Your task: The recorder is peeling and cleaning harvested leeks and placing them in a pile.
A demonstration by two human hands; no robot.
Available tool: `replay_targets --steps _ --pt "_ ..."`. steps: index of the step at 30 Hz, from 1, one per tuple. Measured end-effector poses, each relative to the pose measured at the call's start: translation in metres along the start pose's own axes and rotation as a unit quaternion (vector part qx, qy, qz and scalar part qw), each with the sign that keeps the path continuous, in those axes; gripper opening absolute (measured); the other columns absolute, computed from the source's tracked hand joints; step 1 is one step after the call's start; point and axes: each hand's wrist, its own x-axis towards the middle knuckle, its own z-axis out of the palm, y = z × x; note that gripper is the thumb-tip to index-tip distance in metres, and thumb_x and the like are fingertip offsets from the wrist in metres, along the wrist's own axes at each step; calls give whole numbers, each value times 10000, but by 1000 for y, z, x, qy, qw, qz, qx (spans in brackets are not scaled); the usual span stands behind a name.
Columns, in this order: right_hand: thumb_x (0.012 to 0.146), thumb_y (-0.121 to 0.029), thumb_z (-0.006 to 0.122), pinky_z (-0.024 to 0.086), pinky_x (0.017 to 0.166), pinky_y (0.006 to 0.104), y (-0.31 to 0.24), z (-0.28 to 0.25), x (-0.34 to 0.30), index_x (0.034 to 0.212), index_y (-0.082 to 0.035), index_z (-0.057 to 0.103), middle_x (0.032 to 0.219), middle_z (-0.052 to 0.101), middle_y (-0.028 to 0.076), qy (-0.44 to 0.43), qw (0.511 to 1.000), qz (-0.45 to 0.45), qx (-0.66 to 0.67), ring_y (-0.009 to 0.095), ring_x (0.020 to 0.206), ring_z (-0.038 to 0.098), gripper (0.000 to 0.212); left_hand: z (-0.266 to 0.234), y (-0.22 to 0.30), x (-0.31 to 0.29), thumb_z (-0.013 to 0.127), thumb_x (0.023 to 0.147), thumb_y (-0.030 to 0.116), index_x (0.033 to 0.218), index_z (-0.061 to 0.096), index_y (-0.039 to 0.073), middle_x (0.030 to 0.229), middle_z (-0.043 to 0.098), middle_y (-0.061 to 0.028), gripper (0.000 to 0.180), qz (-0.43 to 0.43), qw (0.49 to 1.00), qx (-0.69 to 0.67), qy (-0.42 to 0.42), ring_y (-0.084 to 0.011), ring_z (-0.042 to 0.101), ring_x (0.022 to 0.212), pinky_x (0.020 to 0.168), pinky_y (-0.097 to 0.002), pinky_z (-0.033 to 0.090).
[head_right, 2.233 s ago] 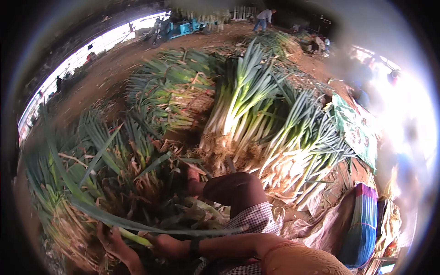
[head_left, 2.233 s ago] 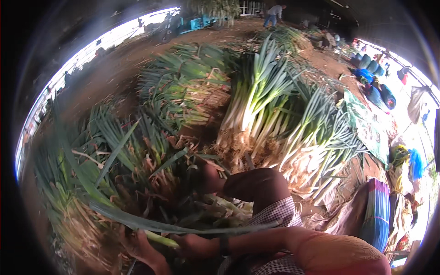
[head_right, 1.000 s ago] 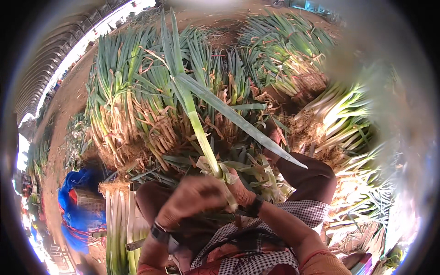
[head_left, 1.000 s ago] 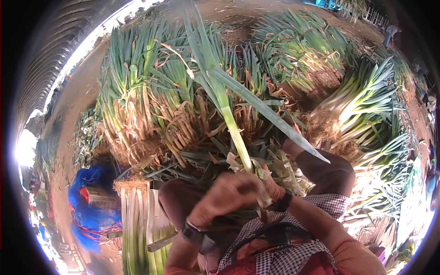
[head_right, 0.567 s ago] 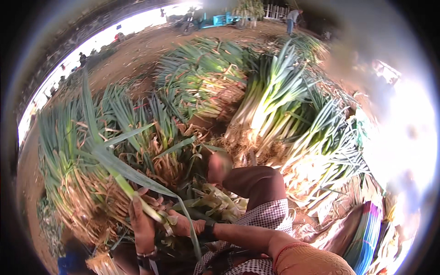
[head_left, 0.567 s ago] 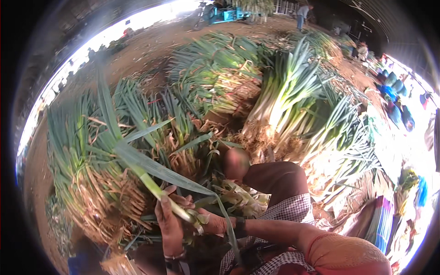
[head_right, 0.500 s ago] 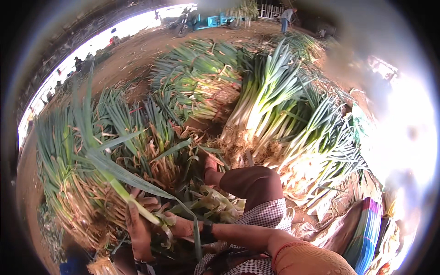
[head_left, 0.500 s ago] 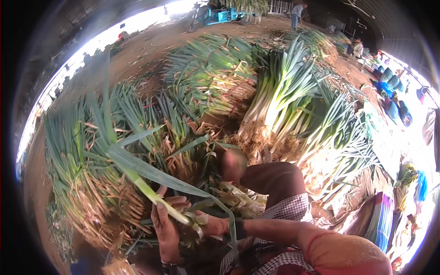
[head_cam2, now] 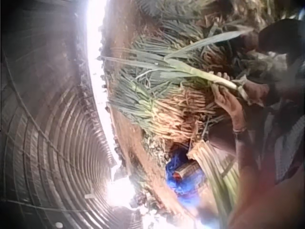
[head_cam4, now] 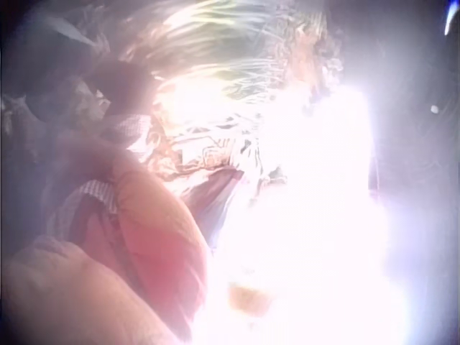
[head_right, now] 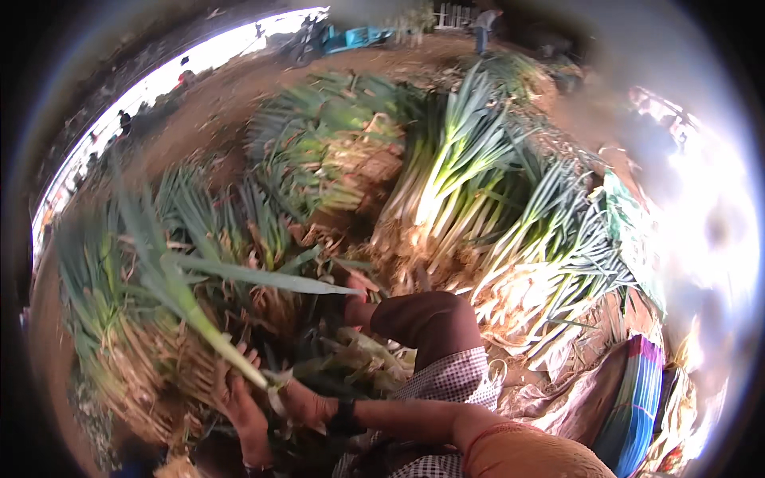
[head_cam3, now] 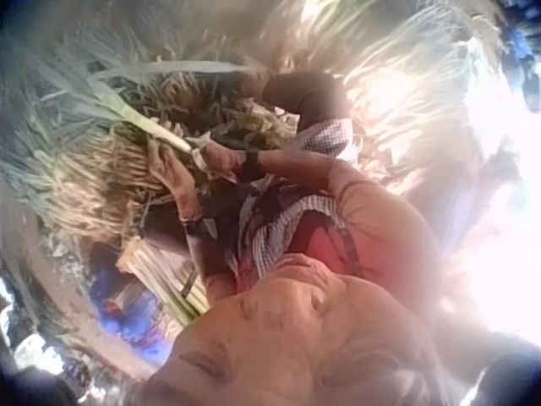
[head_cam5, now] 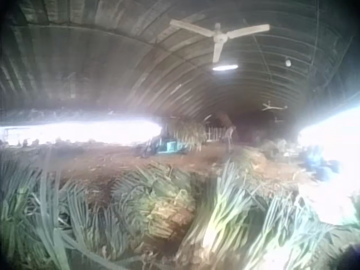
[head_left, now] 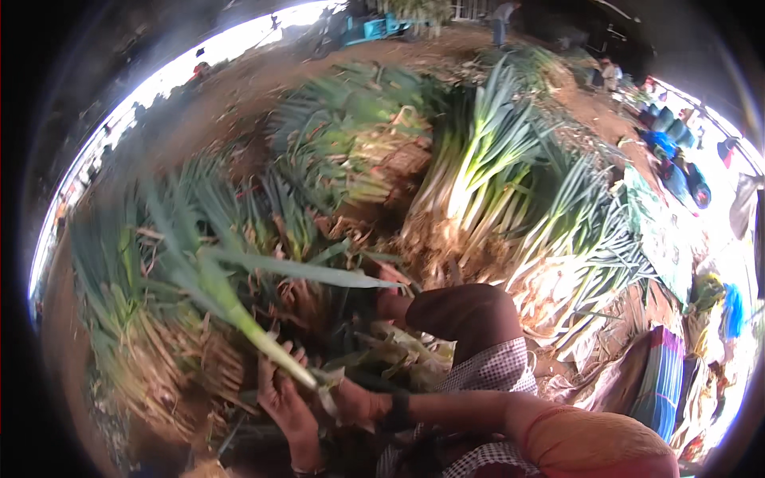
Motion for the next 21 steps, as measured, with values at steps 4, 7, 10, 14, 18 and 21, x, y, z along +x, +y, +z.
replay_targets --steps 4,7,10,14,18,21 --pt "879 -46 636 486 787 270 -28 -13 -5 1293 -52 508 1090 580 15 41 975 204 74 99 950 532 433 11 -7 0 544 940 0 1252 577 -74 1165 623 -133 323 77 987 138 24 -179 603 1029 906 -289 497" --pt "912 -91 634 484 722 285 -30 0 2 1229 -40 538 1004 603 23 64 986 155 13 103 880 540 334 7 0 -1 656 881 -43 1166 622 -36 1067 638 -66 287 74 994 67 37 -109 596 1008 881 -244 489" --pt "911 -108 637 487 699 321 -30 10 0 1194 -16 543 960 618 53 61 978 160 -120 142 832 565 311 -1 1 -3 711 846 -32 965 645 -4 956 643 -6 139 49 993 68 89 -51 570 847 752 -206 469" --pt "903 -96 639 489 699 330 -38 24 1 1170 -2 542 966 631 99 79 963 188 -175 193 799 594 299 -9 4 -5 716 868 15 900 629 2 829 596 32 93 50 983 148 98 -6 479 714 635 -174 395" --pt "895 -81 643 503 709 327 -37 25 6 1212 10 519 965 643 137 80 937 105 -325 227 803 622 352 -3 11 -5 695 892 25 910 640 -19 767 604 31 72 -7 992 63 105 -2 500 695 631 -175 423" --pt "889 -55 645 517 726 325 -24 24 5 1261 19 491 972 647 138 83 919 28 -384 220 834 634 410 -13 8 -8 684 900 36 943 674 -37 753 621 30 85 16 988 119 93 -10 511 690 622 -181 428"
